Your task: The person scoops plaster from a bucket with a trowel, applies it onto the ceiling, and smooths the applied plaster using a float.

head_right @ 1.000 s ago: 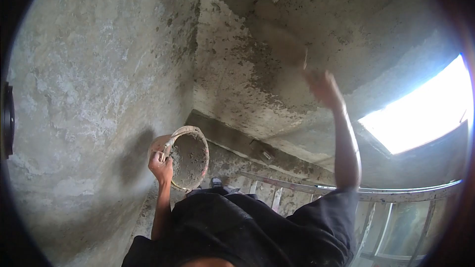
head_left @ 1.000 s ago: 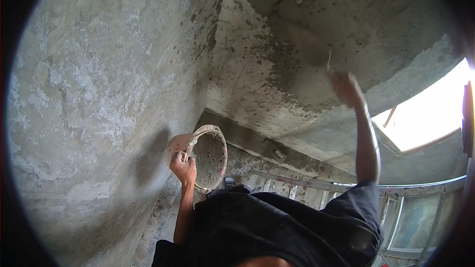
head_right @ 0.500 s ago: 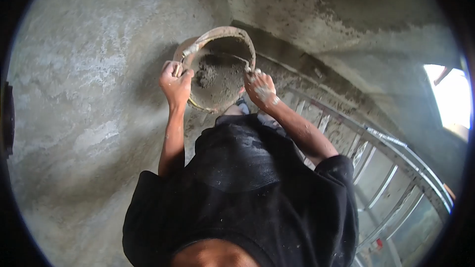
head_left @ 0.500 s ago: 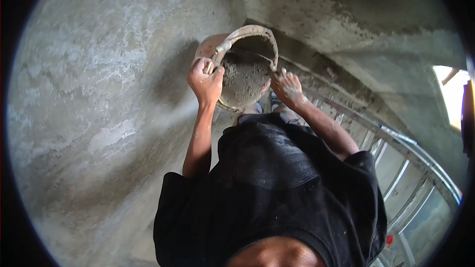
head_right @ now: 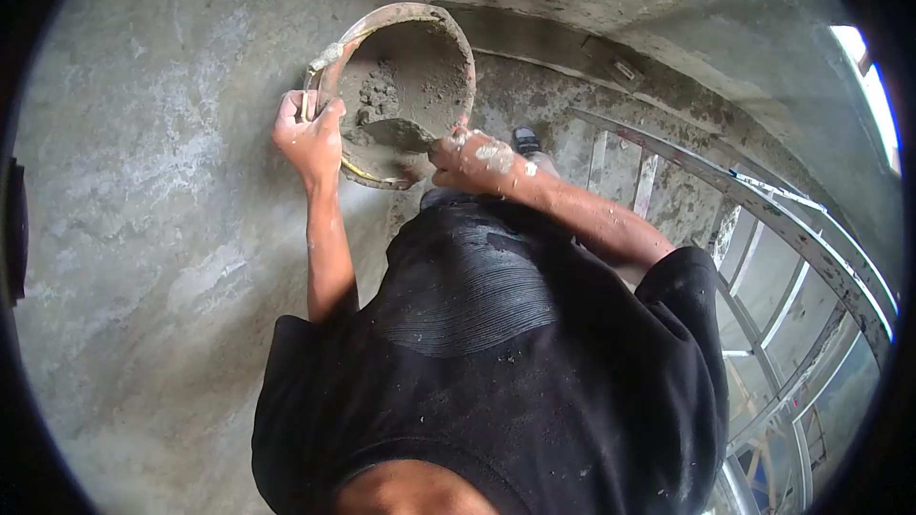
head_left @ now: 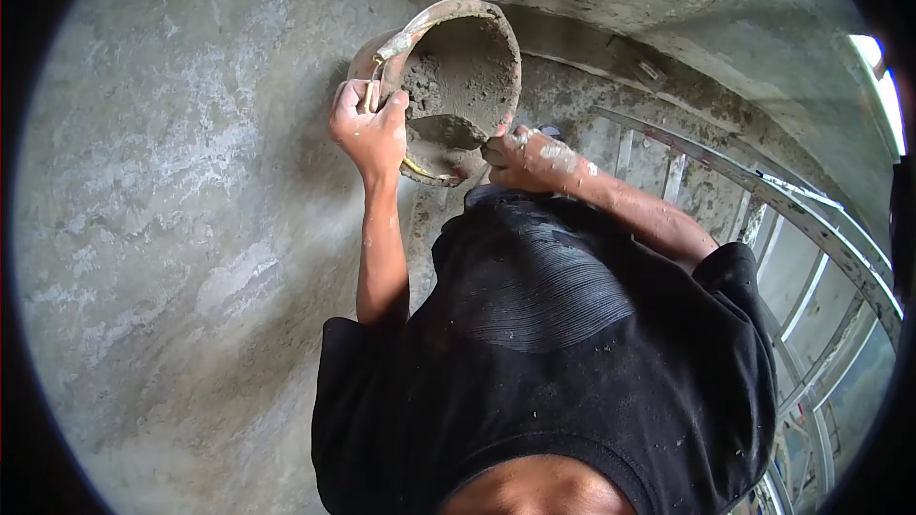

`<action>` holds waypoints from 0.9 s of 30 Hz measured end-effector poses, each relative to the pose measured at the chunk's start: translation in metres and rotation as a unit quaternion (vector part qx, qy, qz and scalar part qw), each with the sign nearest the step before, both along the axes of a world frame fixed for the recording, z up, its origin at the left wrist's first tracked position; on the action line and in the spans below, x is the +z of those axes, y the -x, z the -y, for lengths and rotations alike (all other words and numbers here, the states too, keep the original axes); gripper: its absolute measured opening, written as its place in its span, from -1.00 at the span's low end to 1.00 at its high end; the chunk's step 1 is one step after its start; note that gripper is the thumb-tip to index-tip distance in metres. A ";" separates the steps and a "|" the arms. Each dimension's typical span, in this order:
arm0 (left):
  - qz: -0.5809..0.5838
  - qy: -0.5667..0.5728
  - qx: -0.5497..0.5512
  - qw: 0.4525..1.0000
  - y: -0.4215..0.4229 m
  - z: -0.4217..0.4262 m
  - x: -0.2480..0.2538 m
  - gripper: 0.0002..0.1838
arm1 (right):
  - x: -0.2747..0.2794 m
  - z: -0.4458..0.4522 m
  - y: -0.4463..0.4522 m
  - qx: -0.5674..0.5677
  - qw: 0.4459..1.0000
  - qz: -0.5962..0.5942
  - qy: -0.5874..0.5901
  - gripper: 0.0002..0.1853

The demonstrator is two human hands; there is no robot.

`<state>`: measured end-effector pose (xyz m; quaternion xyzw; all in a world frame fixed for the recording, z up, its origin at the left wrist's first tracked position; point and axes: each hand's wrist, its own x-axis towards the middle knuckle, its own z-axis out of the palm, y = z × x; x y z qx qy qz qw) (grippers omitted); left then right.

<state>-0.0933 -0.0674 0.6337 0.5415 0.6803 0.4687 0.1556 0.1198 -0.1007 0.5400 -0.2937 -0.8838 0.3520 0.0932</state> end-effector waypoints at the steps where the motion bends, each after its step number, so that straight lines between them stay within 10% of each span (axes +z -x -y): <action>1: 0.016 0.016 -0.001 1.000 0.001 0.001 -0.001 -0.83 | -0.009 -0.009 0.001 0.074 0.996 -0.037 -0.025 -0.60; 11: 0.253 -0.016 0.114 0.961 0.015 0.011 0.004 -0.82 | 0.006 -0.071 -0.050 0.003 0.877 -0.021 0.480 -0.26; 14: 0.324 -0.063 0.214 0.920 0.011 0.023 -0.010 -0.80 | -0.010 -0.068 -0.069 -0.041 0.971 -0.020 0.236 -0.26; 24: -0.002 0.021 0.278 0.960 0.046 0.094 -0.110 -0.82 | 0.078 -0.128 -0.051 0.091 0.889 0.246 0.376 -0.55; 26: -0.030 0.021 0.295 0.955 0.050 0.114 -0.107 -0.83 | 0.019 -0.178 -0.067 0.055 0.883 0.201 0.421 -0.58; 27: -0.061 0.024 0.310 0.949 0.051 0.123 -0.104 -0.84 | 0.116 -0.186 -0.065 0.024 0.861 0.165 0.481 -0.61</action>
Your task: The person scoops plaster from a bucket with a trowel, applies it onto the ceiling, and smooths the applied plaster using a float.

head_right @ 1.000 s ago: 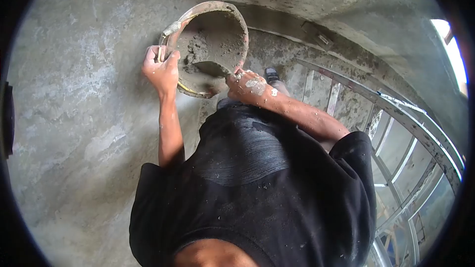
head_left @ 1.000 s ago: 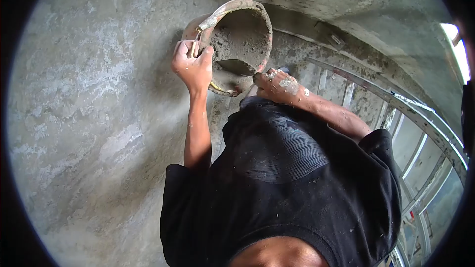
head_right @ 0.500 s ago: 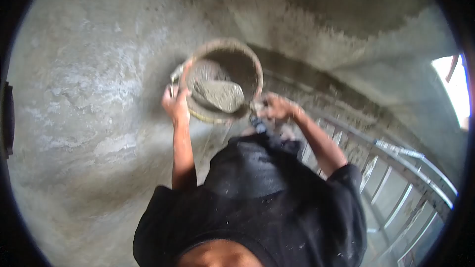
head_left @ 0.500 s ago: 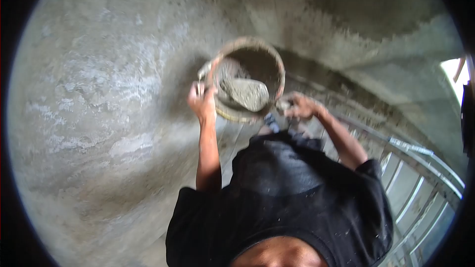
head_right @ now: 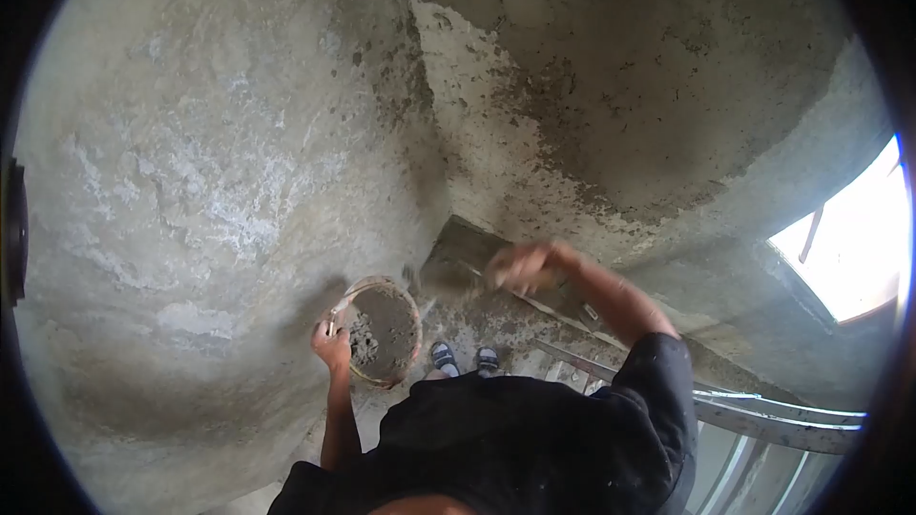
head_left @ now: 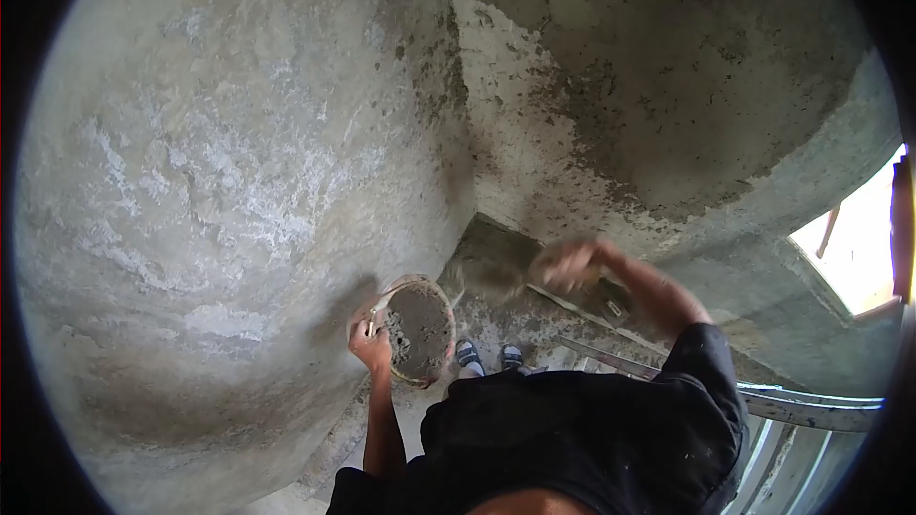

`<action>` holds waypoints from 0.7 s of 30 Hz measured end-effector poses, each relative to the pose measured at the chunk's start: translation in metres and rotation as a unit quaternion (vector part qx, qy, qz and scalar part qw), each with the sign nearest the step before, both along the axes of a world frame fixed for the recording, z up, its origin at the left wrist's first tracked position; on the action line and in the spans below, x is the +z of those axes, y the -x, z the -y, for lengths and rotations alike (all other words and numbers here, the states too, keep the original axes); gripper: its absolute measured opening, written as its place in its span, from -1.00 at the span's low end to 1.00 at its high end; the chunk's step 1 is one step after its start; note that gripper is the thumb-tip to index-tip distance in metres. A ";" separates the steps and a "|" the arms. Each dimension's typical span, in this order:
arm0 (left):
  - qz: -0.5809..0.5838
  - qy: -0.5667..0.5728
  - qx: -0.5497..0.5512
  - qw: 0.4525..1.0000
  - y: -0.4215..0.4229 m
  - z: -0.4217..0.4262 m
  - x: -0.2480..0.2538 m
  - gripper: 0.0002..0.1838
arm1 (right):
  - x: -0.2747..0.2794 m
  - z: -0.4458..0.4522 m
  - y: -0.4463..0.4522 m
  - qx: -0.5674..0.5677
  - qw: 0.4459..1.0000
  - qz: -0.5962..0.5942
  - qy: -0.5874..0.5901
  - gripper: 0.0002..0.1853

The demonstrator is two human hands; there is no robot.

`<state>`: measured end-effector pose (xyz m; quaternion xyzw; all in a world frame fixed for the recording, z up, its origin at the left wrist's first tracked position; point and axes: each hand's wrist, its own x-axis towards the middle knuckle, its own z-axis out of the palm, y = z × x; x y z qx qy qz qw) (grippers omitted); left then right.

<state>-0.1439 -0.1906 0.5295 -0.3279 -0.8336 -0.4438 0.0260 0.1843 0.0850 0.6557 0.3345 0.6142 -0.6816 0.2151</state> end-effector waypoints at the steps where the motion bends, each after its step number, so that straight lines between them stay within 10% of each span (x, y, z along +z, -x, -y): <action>1: -0.002 0.011 0.018 1.000 -0.001 0.009 0.005 -0.84 | -0.018 -0.044 -0.012 0.019 0.995 -0.023 -0.090 -0.61; 4: -0.037 -0.016 0.035 0.999 0.003 0.029 0.004 -0.84 | 0.024 -0.145 -0.064 -0.185 0.937 -0.283 -0.086 -0.61; 7: -0.036 0.017 0.053 0.998 0.004 0.045 -0.002 -0.79 | 0.079 -0.106 -0.044 -0.226 0.932 -0.117 -0.260 -0.58; 13: 0.065 -0.005 0.057 0.996 -0.009 0.030 0.009 -0.85 | -0.006 0.016 -0.026 -0.233 0.961 -0.065 -0.136 -0.51; 15: 0.066 -0.007 0.038 0.997 -0.012 0.022 0.002 -0.83 | -0.093 0.036 -0.043 -0.165 0.968 -0.164 -0.095 -0.49; 21: 0.125 -0.018 -0.039 0.991 -0.029 -0.004 0.006 -0.78 | -0.065 0.120 0.001 0.111 0.959 -0.009 -0.261 -0.42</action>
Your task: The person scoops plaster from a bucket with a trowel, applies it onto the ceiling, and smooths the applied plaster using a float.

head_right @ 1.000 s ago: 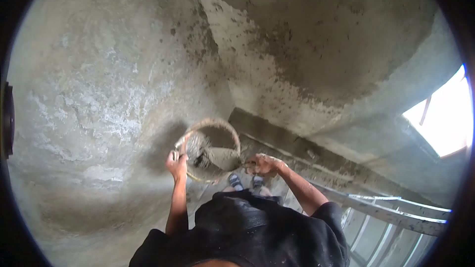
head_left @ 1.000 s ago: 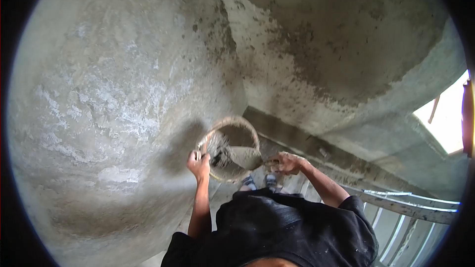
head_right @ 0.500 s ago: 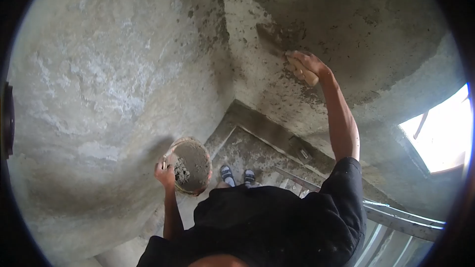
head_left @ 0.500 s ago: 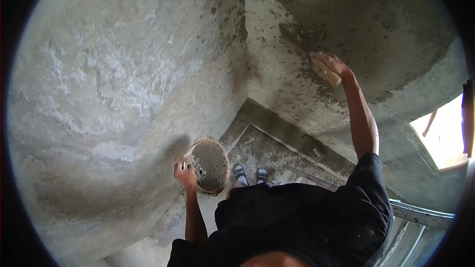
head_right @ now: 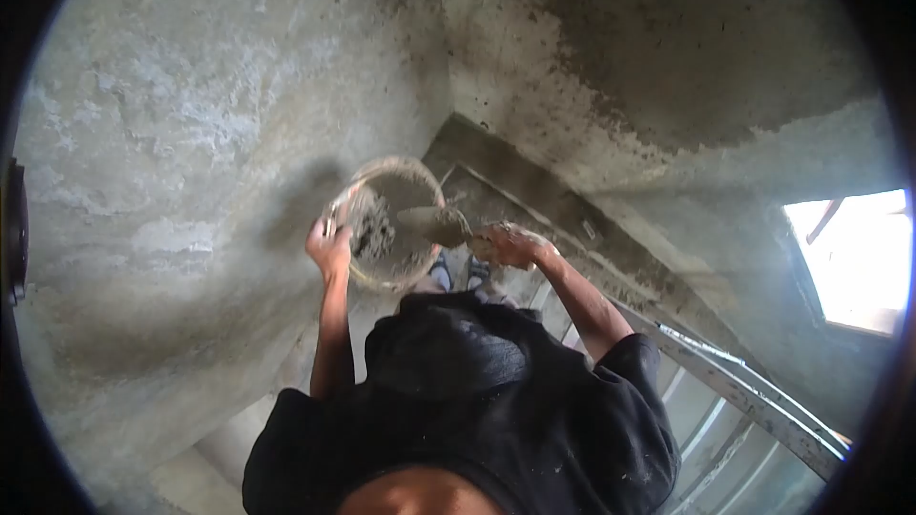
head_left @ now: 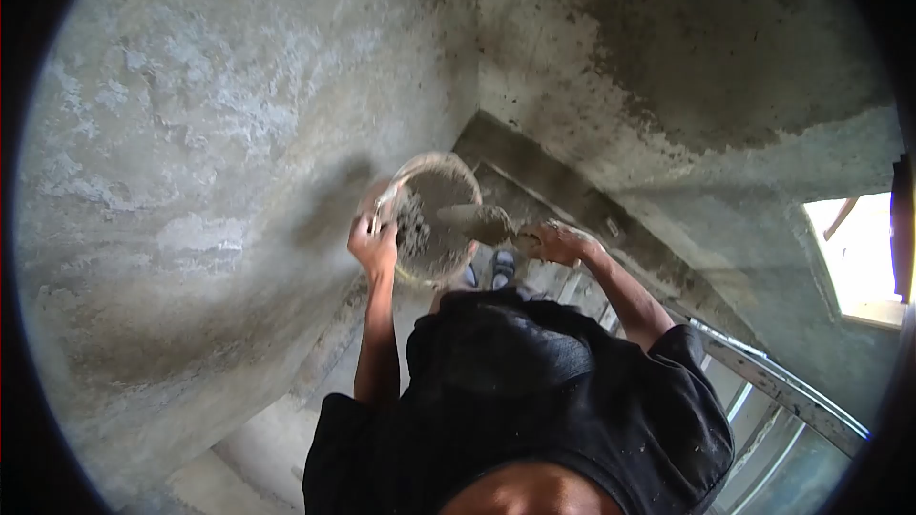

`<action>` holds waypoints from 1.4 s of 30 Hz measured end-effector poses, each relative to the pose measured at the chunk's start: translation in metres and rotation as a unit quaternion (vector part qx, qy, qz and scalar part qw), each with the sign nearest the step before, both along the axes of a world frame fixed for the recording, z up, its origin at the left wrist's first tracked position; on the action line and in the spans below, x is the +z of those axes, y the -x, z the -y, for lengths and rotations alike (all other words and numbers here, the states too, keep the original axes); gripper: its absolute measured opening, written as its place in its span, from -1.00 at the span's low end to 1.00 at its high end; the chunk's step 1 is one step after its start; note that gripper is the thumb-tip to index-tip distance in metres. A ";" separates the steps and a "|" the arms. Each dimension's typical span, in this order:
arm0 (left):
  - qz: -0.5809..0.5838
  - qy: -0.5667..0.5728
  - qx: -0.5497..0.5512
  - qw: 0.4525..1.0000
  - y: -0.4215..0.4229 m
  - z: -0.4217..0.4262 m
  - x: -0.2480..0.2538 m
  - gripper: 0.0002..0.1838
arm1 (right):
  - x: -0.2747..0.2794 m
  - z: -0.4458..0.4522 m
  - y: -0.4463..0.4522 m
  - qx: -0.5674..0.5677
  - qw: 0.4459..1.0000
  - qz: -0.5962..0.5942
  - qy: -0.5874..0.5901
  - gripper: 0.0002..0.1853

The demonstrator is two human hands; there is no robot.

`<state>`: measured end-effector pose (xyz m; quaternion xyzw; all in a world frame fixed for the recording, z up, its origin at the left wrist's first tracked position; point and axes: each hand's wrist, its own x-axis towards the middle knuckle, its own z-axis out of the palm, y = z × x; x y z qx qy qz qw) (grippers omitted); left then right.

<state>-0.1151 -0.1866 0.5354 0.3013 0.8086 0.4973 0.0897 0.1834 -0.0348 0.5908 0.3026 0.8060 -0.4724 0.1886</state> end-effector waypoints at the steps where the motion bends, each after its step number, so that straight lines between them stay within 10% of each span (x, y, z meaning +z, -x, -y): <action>1: 0.019 -0.039 -0.011 0.999 -0.007 -0.017 0.011 -0.78 | -0.023 0.005 -0.002 -0.003 1.000 0.002 0.002 -0.42; 3: -0.001 -0.044 -0.036 0.998 -0.019 -0.035 0.031 -0.78 | -0.081 0.019 -0.010 0.030 0.954 -0.097 -0.282 -0.60; 9: -0.038 -0.082 -0.159 0.983 -0.051 -0.072 0.079 -0.80 | -0.081 0.043 0.009 -0.009 0.849 -0.071 -0.524 -0.71; 14: -0.039 -0.102 -0.220 0.969 -0.075 -0.086 0.114 -0.83 | -0.049 0.053 0.033 -0.059 0.919 -0.060 -0.385 -0.74; 16: -0.040 -0.099 -0.228 0.968 -0.075 -0.088 0.121 -0.82 | -0.059 0.053 0.030 0.036 0.810 -0.186 -0.555 -0.74; 23: 0.054 -0.079 -0.233 0.968 -0.044 -0.088 0.108 -0.79 | -0.032 0.047 0.028 0.171 0.894 -0.246 -0.332 -0.82; 26: 0.061 -0.066 -0.232 0.969 -0.037 -0.085 0.096 -0.81 | -0.015 0.039 0.031 -0.035 0.969 -0.244 -0.003 -0.49; 31: 0.122 -0.091 -0.144 0.978 -0.008 -0.075 0.085 -0.82 | -0.026 0.020 0.002 -0.097 0.963 -0.180 0.178 -0.37; 33: 0.114 -0.104 -0.108 0.982 -0.004 -0.069 0.080 -0.81 | -0.089 0.017 -0.011 -0.053 0.961 -0.241 0.122 -0.41; 39: 0.128 -0.097 -0.086 0.983 0.021 -0.052 0.019 -0.83 | -0.018 -0.048 -0.051 -0.031 0.980 -0.075 0.181 -0.35; 42: 0.057 -0.026 -0.066 0.996 0.011 -0.045 0.026 -0.83 | 0.043 -0.129 -0.091 -0.210 0.954 -0.074 0.199 -0.58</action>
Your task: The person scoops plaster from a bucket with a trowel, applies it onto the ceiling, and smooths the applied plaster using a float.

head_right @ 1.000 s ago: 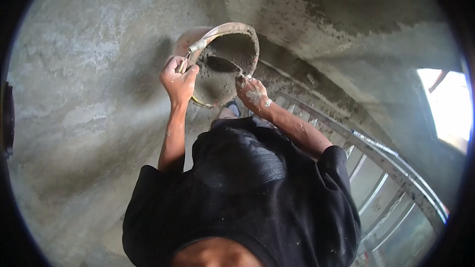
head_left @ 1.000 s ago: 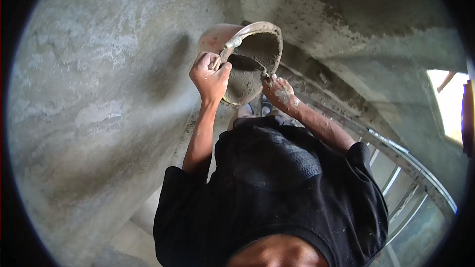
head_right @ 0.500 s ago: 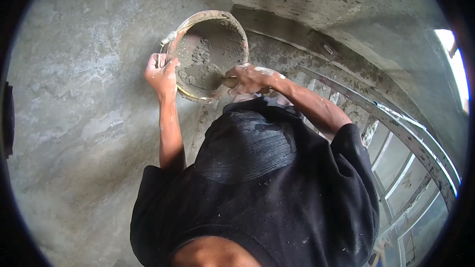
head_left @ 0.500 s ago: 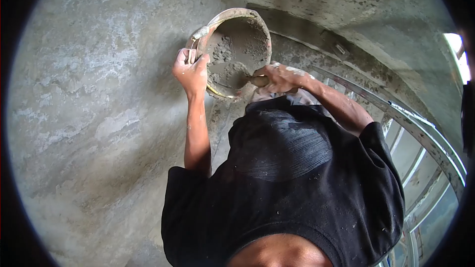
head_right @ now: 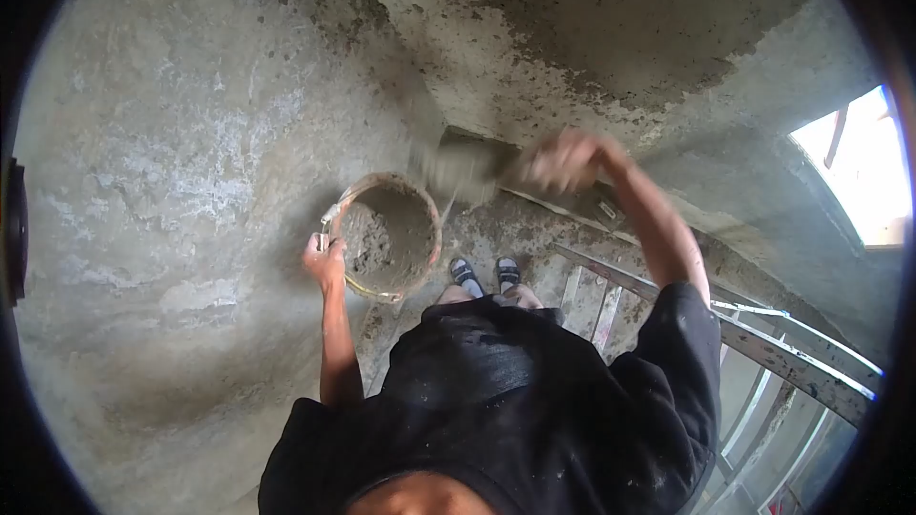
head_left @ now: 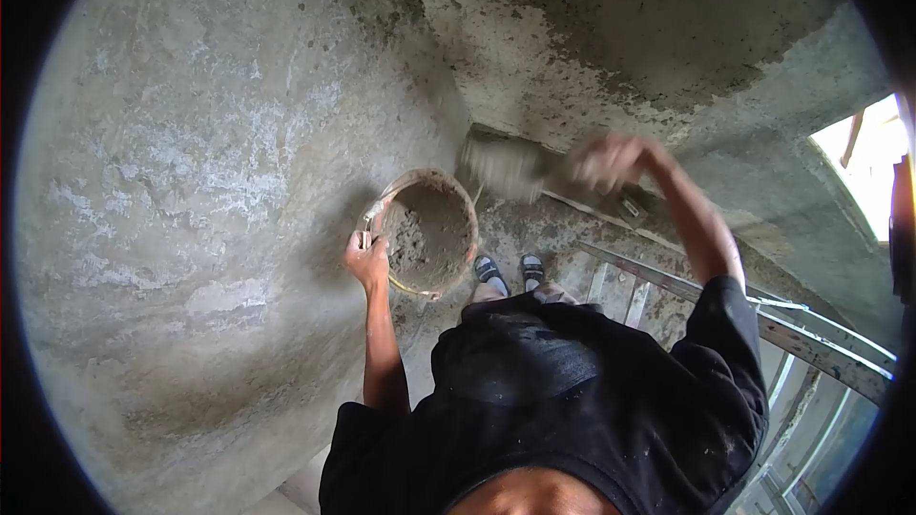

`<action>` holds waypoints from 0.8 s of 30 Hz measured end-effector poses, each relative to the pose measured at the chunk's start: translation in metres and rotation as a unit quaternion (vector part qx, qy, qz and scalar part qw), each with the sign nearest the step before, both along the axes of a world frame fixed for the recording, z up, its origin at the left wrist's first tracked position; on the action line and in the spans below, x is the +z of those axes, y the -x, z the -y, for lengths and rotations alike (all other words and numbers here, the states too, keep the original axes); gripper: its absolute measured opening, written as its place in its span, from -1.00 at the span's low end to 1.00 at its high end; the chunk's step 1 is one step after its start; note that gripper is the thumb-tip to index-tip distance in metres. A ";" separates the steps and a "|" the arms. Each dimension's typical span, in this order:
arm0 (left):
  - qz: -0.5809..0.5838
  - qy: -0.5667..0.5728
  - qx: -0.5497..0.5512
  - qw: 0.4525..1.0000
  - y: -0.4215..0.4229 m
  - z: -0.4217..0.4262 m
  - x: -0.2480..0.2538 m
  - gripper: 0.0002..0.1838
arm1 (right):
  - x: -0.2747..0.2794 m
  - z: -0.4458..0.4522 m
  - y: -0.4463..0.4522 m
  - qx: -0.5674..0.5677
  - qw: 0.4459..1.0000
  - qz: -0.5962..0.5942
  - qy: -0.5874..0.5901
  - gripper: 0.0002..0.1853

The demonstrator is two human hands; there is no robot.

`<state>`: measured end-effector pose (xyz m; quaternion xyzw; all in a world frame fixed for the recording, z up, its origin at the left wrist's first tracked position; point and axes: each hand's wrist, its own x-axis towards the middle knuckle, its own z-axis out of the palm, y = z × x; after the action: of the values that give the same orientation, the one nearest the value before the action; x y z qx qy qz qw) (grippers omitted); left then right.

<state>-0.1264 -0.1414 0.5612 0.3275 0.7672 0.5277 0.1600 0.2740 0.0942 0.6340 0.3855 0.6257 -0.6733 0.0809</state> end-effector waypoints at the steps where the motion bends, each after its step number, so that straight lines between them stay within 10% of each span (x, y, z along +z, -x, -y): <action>1: -0.047 0.040 0.013 0.998 -0.006 -0.001 0.007 -0.83 | 0.014 -0.031 -0.023 -0.029 0.994 -0.046 -0.094 -0.63; 2: -0.055 0.063 0.024 0.996 -0.011 0.001 0.016 -0.83 | 0.015 -0.048 -0.045 -0.099 0.942 -0.270 -0.170 -0.59; 3: -0.053 0.072 0.028 0.996 -0.012 0.014 0.013 -0.83 | 0.050 -0.051 -0.034 -0.259 0.942 -0.033 -0.210 -0.53; 10: 0.050 -0.036 0.024 0.998 -0.013 0.017 0.004 -0.83 | -0.064 0.048 -0.003 -0.110 0.994 -0.001 -0.025 -0.48; 12: 0.042 -0.020 0.028 0.999 -0.006 0.020 -0.014 -0.84 | -0.118 0.079 0.002 -0.102 0.972 -0.175 0.118 -0.45; 17: 0.040 -0.010 -0.010 0.999 -0.022 0.007 -0.011 -0.86 | -0.064 0.126 0.062 0.157 0.978 0.022 -0.135 -0.41; 19: -0.007 0.009 -0.021 1.000 -0.039 -0.003 0.014 -0.85 | -0.154 0.150 0.063 0.181 0.861 -0.049 -0.473 -0.51; 24: 0.026 -0.043 -0.066 0.997 -0.052 -0.020 0.026 -0.81 | -0.124 0.153 0.091 0.164 0.806 0.063 -0.566 -0.69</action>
<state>-0.0742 -0.1215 0.5871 0.3699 0.7163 0.5568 0.2000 0.1828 -0.0588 0.5100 0.2959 0.9432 -0.1512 -0.0030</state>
